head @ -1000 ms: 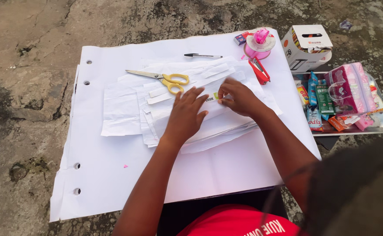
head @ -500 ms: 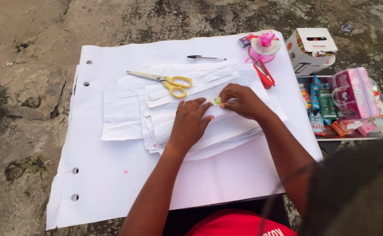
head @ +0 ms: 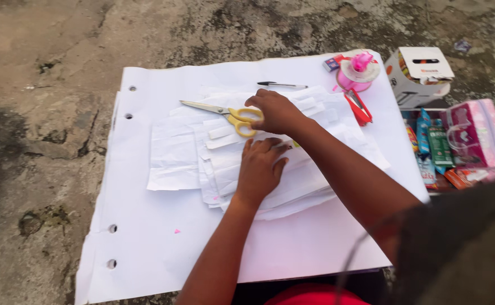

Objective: The person walks to a table, picks up a small cardboard box, moves a plastic chair, and then uses a stapler to join together several folded strips of white paper.

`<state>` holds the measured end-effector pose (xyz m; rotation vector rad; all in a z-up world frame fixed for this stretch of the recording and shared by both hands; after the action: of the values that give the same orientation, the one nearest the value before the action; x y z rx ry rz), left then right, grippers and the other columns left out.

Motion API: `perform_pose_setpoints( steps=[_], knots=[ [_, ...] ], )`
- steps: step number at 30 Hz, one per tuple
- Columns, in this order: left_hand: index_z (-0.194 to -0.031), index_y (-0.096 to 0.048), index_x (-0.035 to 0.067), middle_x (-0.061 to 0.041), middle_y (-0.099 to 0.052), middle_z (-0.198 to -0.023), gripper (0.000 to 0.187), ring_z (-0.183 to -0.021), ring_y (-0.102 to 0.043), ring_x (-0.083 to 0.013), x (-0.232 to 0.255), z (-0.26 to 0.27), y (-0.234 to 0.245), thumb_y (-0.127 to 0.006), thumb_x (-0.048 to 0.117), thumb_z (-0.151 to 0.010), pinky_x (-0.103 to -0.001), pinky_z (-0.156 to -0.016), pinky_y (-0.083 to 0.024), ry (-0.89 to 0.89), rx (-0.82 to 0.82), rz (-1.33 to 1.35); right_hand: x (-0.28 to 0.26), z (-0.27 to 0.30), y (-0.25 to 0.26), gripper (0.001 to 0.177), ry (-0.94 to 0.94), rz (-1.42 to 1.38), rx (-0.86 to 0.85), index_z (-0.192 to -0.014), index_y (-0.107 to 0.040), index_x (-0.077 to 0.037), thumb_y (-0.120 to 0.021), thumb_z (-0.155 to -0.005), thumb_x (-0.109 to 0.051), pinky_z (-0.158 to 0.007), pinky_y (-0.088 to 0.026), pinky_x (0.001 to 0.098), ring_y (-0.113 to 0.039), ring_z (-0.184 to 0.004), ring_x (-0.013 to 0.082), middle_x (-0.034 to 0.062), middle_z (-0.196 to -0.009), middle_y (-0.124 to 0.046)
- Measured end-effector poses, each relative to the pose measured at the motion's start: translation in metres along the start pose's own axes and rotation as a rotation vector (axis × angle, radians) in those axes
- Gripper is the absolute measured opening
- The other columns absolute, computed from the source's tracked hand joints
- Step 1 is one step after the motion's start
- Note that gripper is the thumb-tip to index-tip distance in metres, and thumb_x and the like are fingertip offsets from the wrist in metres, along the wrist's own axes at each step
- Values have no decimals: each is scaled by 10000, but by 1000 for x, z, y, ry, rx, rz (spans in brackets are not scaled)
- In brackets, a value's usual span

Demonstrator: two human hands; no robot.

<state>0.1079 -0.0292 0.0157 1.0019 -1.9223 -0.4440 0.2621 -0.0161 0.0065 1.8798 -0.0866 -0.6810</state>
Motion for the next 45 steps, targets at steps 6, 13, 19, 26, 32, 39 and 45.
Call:
perform_pose_setpoints(
  steps=[6,13,19,26,32,39,45],
  knots=[
    [-1125,-767,126,-53,-707,-1181,269,-1113,-638,-274,-3,1,2,-754,146,-857,-611,-1153,-352,7,23,17,11,-44,-41,517,-84,134,-274,-1200,-732,-130,-887,-709,-182,-996,-506,399,-619,-1154,298,91,-1198,-659],
    [-1109,-780,140,-31,-717,-1156,262,-1093,-648,-261,-4,1,4,-759,144,-848,-611,-1160,-352,15,26,36,16,-82,-55,535,-13,146,-220,-1179,-749,-152,-880,-665,-85,-1008,-487,407,-583,-1179,318,81,-1206,-653],
    [-1132,-768,145,-59,-700,-1196,270,-1132,-647,-284,-7,1,4,-754,169,-863,-613,-1129,-341,-30,55,53,9,-81,-34,512,130,7,-176,-1183,-741,-132,-890,-695,-88,-1009,-484,416,-593,-1155,317,98,-1212,-650],
    [-1142,-767,129,-41,-706,-1207,280,-1090,-631,-280,-6,0,4,-751,174,-866,-599,-1147,-342,-2,17,40,41,0,62,245,78,-130,-65,-1088,-763,-136,-802,-853,-79,-880,-561,372,-695,-1006,231,44,-1033,-709],
    [-1140,-768,130,-22,-708,-1206,279,-1093,-639,-250,-5,0,3,-755,175,-865,-593,-1152,-342,8,22,32,66,48,46,151,-62,26,-27,-972,-797,-128,-777,-840,-58,-859,-542,384,-673,-962,253,53,-991,-715],
    [-1142,-765,124,-13,-706,-1209,275,-1089,-639,-237,-6,1,1,-758,178,-872,-584,-1143,-351,-2,25,42,58,57,22,258,-38,32,-18,-1046,-802,-158,-764,-813,-53,-963,-486,373,-587,-1129,260,17,-1116,-700],
    [-1140,-768,124,-9,-709,-1208,269,-1077,-641,-234,-6,2,1,-757,176,-876,-583,-1142,-357,0,24,40,51,58,14,236,-127,85,-96,-1011,-770,-170,-820,-784,-128,-1035,-446,409,-567,-1176,254,33,-1153,-637]
  ],
)
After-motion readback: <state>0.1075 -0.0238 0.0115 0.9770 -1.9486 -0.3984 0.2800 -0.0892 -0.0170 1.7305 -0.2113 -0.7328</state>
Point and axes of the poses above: each hand's wrist, its own z-axis away from the middle knuckle, its own y-axis out of the back of the hand, x = y × z, the point moved 9 cm from there along -z, towards the middle knuckle
